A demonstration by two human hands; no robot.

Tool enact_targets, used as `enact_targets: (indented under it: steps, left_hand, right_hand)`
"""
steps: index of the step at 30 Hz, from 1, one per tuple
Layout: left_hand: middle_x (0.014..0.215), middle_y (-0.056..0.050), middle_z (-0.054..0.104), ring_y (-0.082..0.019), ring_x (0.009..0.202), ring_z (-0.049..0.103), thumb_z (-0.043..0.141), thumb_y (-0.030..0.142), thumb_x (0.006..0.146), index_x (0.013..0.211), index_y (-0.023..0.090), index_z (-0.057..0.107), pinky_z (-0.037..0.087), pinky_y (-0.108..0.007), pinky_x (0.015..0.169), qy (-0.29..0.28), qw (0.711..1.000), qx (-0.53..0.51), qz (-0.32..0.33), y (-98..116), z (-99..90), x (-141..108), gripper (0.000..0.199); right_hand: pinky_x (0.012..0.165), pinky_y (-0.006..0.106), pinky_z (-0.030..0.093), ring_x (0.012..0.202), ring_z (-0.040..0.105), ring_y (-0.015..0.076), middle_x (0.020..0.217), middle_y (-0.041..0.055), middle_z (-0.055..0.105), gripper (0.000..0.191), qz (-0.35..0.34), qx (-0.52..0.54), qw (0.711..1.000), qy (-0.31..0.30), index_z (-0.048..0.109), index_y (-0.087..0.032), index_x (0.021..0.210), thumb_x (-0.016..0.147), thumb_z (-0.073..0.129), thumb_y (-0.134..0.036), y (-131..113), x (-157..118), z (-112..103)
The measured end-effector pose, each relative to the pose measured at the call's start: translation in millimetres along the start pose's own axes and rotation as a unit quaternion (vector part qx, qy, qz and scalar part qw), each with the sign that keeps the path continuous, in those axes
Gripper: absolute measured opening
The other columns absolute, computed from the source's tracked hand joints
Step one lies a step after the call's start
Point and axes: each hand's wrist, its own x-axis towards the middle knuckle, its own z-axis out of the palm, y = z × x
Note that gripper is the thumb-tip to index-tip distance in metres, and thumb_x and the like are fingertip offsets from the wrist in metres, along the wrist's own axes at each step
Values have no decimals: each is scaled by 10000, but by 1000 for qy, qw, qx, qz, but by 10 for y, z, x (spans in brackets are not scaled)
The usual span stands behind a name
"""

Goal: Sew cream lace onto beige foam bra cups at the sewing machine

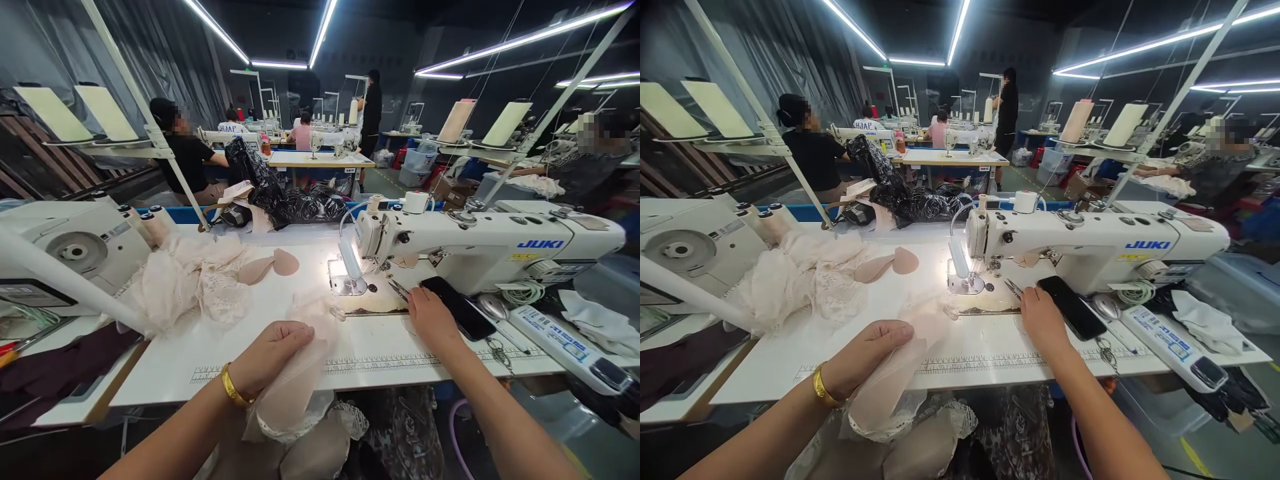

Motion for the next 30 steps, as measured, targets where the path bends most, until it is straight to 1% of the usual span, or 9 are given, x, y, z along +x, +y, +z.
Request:
enact_targets:
  steps: [2, 3, 5, 6, 8, 12, 16, 19, 30]
  left_hand:
    - [621, 30, 482, -101, 570, 392, 662, 741, 823, 667, 160, 539, 305, -231, 544, -2, 1000, 9, 4, 7, 28, 6, 614]
    - [623, 32, 472, -102, 577, 388, 653, 740, 832, 664, 161, 533, 305, -232, 549, 0, 1000, 16, 7, 14, 41, 6, 615]
    - [626, 36, 451, -103, 588, 374, 638, 734, 849, 658, 165, 514, 307, -234, 560, 3, 999, 30, 16, 27, 66, 3, 613]
    - [632, 37, 448, -105, 596, 372, 632, 731, 856, 660, 165, 510, 312, -235, 568, 5, 999, 33, 19, 31, 77, 1, 611]
    - [656, 28, 471, -115, 621, 394, 622, 729, 865, 687, 160, 534, 336, -243, 592, 4, 999, 36, 23, 35, 96, 1, 602]
    - [701, 3, 525, -140, 675, 441, 592, 710, 897, 744, 138, 606, 380, -266, 650, 1, 997, 60, 42, 31, 119, 1, 592]
    - [723, -12, 565, -148, 696, 447, 568, 677, 929, 764, 129, 652, 389, -270, 664, 4, 994, 87, 59, 41, 133, -19, 578]
    - [783, -35, 633, -170, 747, 499, 549, 645, 955, 810, 134, 691, 425, -279, 710, 9, 993, 95, 73, 53, 144, -40, 551]
    - [835, -39, 712, -196, 795, 575, 530, 588, 978, 841, 167, 739, 469, -276, 753, 29, 985, 141, 95, 76, 194, -41, 489]
  right_hand:
    - [640, 327, 461, 675, 587, 224, 800, 67, 631, 352, 19, 76, 997, -28, 569, -197, 1091, 1099, 228, -281, -273, -104, -136]
    - [630, 308, 467, 653, 577, 203, 814, 44, 633, 359, 47, 207, 975, -69, 542, -205, 1146, 1115, 204, -321, -431, -169, -228]
    - [643, 280, 482, 676, 572, 180, 835, 3, 619, 347, 66, 426, 889, -154, 499, -238, 1228, 1126, 231, -435, -748, -308, -430]
    - [679, 272, 479, 719, 571, 174, 837, -9, 607, 322, 55, 474, 862, -173, 519, -251, 1206, 1116, 309, -478, -892, -371, -524]
    - [712, 256, 452, 780, 563, 165, 868, -18, 609, 274, 16, 508, 841, -186, 570, -257, 1102, 1073, 462, -507, -1122, -466, -665]
    - [648, 251, 377, 688, 507, 144, 774, -39, 586, 265, -16, 460, 870, -174, 592, -242, 959, 1065, 491, -463, -1342, -518, -726]
    - [618, 263, 342, 642, 496, 148, 729, -36, 578, 296, -36, 404, 903, -140, 587, -234, 912, 1066, 466, -455, -1384, -502, -663]
    - [610, 267, 337, 638, 506, 157, 728, -31, 591, 293, -22, 389, 912, -127, 573, -237, 927, 1065, 453, -465, -1398, -507, -630]
    - [644, 271, 339, 676, 463, 152, 729, -41, 519, 380, 40, 485, 856, -175, 516, -239, 867, 1080, 410, -534, -1436, -517, -572]
